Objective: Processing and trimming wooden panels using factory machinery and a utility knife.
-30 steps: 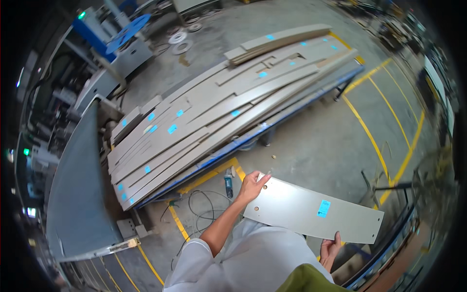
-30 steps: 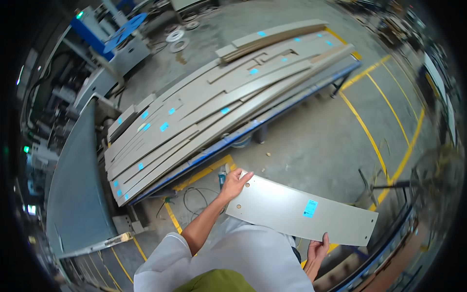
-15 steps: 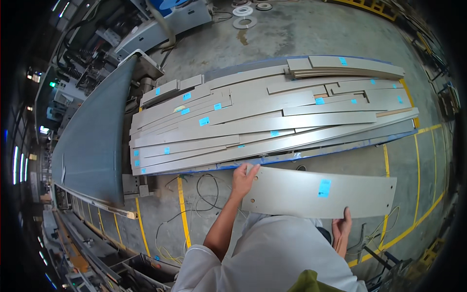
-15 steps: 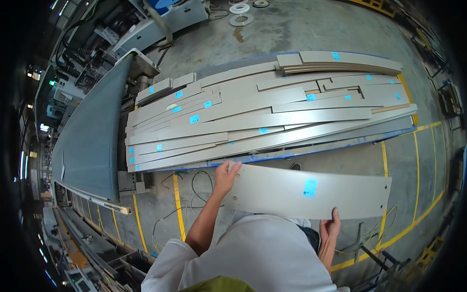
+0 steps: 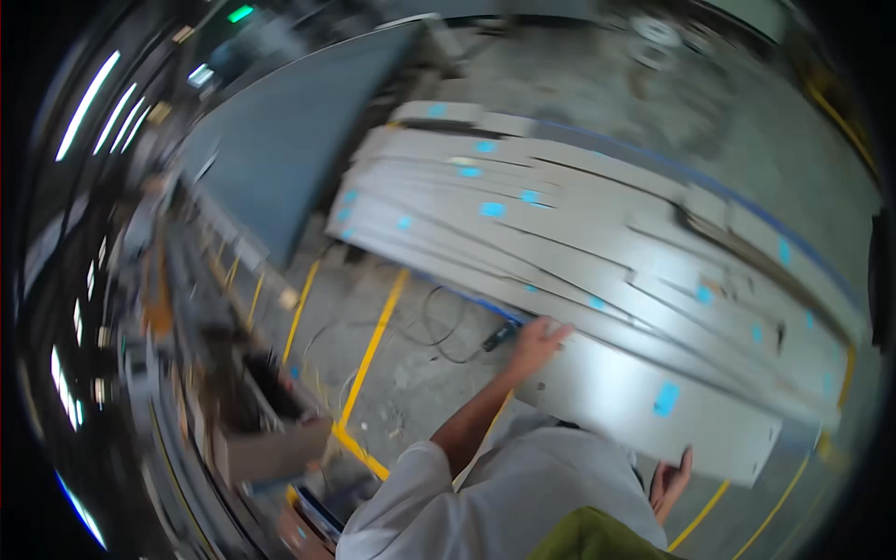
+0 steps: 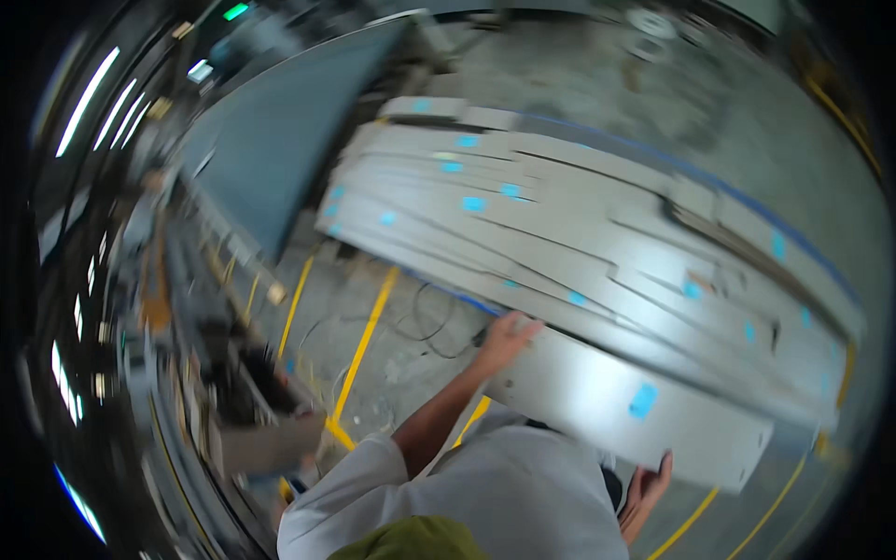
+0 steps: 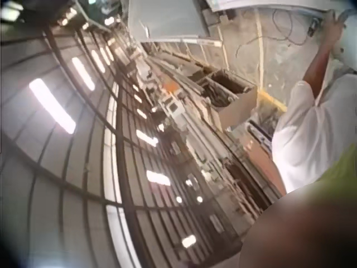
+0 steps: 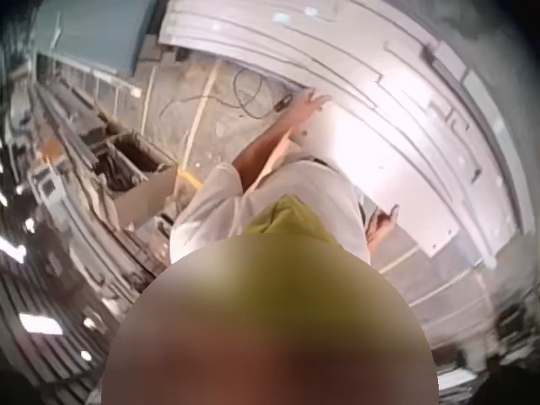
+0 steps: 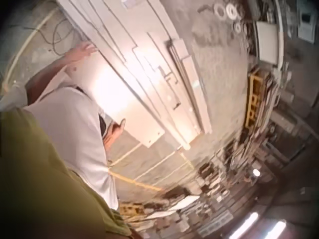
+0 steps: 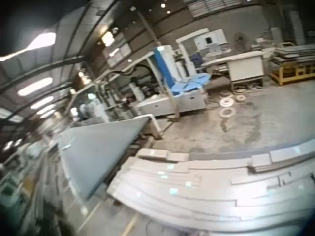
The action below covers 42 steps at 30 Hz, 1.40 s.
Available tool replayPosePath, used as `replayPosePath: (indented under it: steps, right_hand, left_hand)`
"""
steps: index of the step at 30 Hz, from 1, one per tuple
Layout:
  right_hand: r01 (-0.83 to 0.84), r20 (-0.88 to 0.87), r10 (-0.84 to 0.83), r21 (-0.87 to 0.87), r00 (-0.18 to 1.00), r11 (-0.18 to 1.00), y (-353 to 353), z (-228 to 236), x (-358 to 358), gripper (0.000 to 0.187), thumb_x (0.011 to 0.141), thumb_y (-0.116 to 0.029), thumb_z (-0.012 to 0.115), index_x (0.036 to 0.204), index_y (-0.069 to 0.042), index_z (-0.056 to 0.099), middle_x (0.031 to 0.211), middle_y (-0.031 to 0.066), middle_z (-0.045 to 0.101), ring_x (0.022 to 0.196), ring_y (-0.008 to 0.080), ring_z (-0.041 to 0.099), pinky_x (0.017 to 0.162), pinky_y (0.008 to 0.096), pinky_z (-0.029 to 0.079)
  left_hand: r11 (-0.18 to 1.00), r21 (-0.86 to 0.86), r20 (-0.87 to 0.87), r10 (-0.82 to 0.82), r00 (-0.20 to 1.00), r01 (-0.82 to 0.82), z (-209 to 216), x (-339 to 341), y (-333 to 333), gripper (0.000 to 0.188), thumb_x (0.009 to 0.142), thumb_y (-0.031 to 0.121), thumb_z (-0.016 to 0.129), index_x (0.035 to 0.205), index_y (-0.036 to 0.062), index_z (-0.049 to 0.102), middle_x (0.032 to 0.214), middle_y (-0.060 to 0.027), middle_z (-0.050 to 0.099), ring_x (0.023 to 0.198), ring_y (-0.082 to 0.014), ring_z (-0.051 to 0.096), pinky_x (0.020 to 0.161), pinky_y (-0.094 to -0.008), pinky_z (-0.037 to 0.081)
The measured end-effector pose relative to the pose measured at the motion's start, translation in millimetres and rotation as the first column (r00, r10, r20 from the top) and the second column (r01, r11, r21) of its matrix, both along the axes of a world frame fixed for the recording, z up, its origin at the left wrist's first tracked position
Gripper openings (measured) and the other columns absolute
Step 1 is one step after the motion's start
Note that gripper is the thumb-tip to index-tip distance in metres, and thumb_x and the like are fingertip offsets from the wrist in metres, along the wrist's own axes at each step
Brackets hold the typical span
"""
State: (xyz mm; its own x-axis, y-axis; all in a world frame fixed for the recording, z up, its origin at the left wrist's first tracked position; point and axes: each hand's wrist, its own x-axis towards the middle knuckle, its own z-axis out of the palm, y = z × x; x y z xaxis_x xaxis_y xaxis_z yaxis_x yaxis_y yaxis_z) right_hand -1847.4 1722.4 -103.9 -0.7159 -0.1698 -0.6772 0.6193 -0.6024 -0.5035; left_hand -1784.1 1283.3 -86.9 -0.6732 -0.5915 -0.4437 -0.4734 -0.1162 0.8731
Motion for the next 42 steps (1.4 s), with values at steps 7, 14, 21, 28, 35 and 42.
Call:
replayPosePath:
  steps: [7, 14, 21, 28, 35, 42]
  right_hand:
    - [-0.354, -0.049, 0.353, -0.015, 0.934, 0.935, -43.5, 6.2, -61.3, 0.047, 0.098, -0.023, 0.067, 0.136, 0.001, 0.054, 0.132, 0.0114, 0.063, 0.117, 0.0203, 0.062, 0.091, 0.031, 0.053]
    - [-0.692, -0.115, 0.688, 0.002, 0.717, 0.722, -133.6, 1.2, -60.5, 0.039, 0.095, -0.019, 0.069, 0.128, -0.001, 0.058, 0.119, 0.0064, 0.067, 0.1, 0.015, 0.065, 0.076, 0.0284, 0.053]
    - [-0.876, -0.23, 0.853, -0.003, 0.469, 0.482, -215.0, 14.8, 46.0, 0.05, 0.09, -0.009, 0.07, 0.137, -0.006, 0.054, 0.128, 0.007, 0.063, 0.109, 0.0196, 0.063, 0.088, 0.0347, 0.054]
    - [-0.966, -0.292, 0.926, 0.024, 0.24, 0.258, -316.3, 48.4, 248.6, 0.059, 0.086, -0.002, 0.069, 0.142, -0.004, 0.05, 0.133, 0.0111, 0.06, 0.12, 0.0265, 0.059, 0.102, 0.0401, 0.049]
    - [-0.961, -0.333, 0.907, 0.183, -0.257, -0.205, -407.8, 79.4, 438.1, 0.026, 0.084, -0.012, 0.079, 0.104, -0.012, 0.062, 0.086, -0.0037, 0.062, 0.071, 0.0074, 0.053, 0.06, 0.0228, 0.041]
    - [-0.665, -0.339, 0.577, 0.476, -0.743, -0.576, -500.1, 96.8, 584.1, 0.032, 0.091, -0.025, 0.074, 0.116, -0.006, 0.069, 0.102, -0.0011, 0.07, 0.081, 0.0083, 0.058, 0.071, 0.0244, 0.046]
  left_hand:
    - [0.951, -0.214, 0.089, 0.246, 0.965, -0.223, 29.9, 80.3, -0.7, 0.048, 0.086, 0.039, 0.08, 0.105, 0.001, 0.058, 0.087, -0.0124, 0.066, 0.091, -0.0188, 0.07, 0.074, -0.0323, 0.052]
    - [0.5, -0.866, 0.245, 0.403, 0.882, 0.012, 66.0, 187.2, 56.4, 0.099, 0.071, 0.057, 0.084, 0.143, -0.0003, 0.046, 0.133, -0.0234, 0.057, 0.131, -0.0445, 0.047, 0.113, -0.0527, 0.034]
    - [0.55, -0.834, 0.205, 0.373, 0.905, -0.038, 71.2, 290.0, 53.5, 0.075, 0.076, 0.065, 0.074, 0.11, -0.0012, 0.067, 0.108, -0.0227, 0.067, 0.115, -0.0424, 0.059, 0.099, -0.0532, 0.045]
    - [0.64, -0.715, 0.27, 0.625, 0.732, -0.282, 58.6, 503.6, 34.5, 0.066, 0.078, 0.07, 0.07, 0.08, 0.0036, 0.07, 0.077, -0.0201, 0.07, 0.076, -0.0417, 0.067, 0.069, -0.0494, 0.053]
    - [0.297, -0.749, 0.15, 0.947, 0.284, -0.592, 46.4, 691.2, 74.4, 0.069, 0.082, 0.069, 0.067, 0.063, 0.0031, 0.063, 0.066, -0.0225, 0.063, 0.066, -0.0455, 0.06, 0.061, -0.0531, 0.043]
    - [0.061, -0.552, 0.308, 0.942, -0.136, -0.832, 36.9, 797.0, 103.9, 0.073, 0.084, 0.073, 0.061, 0.071, 0.0018, 0.072, 0.076, -0.0258, 0.066, 0.073, -0.0463, 0.063, 0.067, -0.0523, 0.046]
